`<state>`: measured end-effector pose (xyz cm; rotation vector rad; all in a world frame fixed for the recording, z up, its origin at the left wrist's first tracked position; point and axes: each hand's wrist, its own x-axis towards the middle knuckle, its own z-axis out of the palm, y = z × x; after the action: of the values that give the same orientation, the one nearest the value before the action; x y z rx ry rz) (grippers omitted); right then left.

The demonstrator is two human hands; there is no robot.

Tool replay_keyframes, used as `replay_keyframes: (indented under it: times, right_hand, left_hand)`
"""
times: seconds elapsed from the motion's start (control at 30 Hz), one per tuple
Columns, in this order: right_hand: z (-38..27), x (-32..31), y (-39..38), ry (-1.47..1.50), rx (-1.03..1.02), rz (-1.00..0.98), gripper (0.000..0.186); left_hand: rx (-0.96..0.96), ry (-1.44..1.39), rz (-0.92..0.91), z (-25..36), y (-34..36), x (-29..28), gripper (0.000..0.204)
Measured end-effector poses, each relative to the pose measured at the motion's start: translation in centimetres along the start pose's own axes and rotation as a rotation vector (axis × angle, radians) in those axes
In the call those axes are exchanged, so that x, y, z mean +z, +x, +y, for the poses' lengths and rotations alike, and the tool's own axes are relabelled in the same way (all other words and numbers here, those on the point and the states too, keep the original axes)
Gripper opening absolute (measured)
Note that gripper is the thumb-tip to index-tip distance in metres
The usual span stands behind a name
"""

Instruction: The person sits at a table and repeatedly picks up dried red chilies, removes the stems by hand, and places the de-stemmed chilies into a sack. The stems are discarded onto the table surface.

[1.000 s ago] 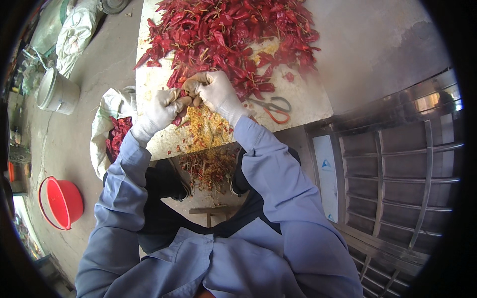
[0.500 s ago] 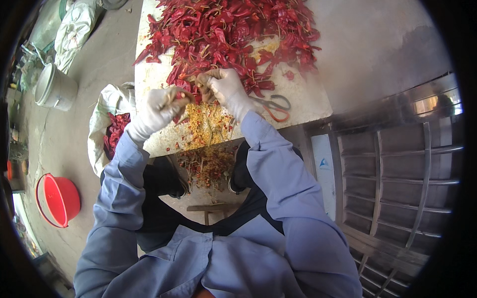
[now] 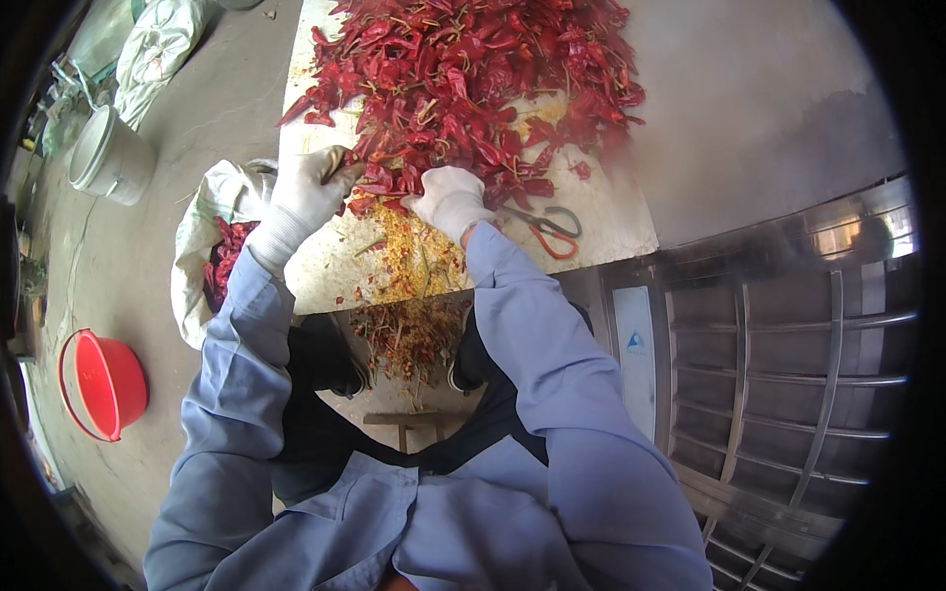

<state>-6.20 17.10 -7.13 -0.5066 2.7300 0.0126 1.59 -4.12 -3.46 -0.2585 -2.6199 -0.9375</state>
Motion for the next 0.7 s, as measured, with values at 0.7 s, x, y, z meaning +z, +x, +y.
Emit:
replay_keyframes:
  times: [0.7]
  right_hand:
    - [-1.9, 0.6, -4.3, 0.794, -0.16, 0.15, 0.033]
  left_hand:
    - [-0.643, -0.612, -0.246, 3.3, 0.5, 1.3, 0.026]
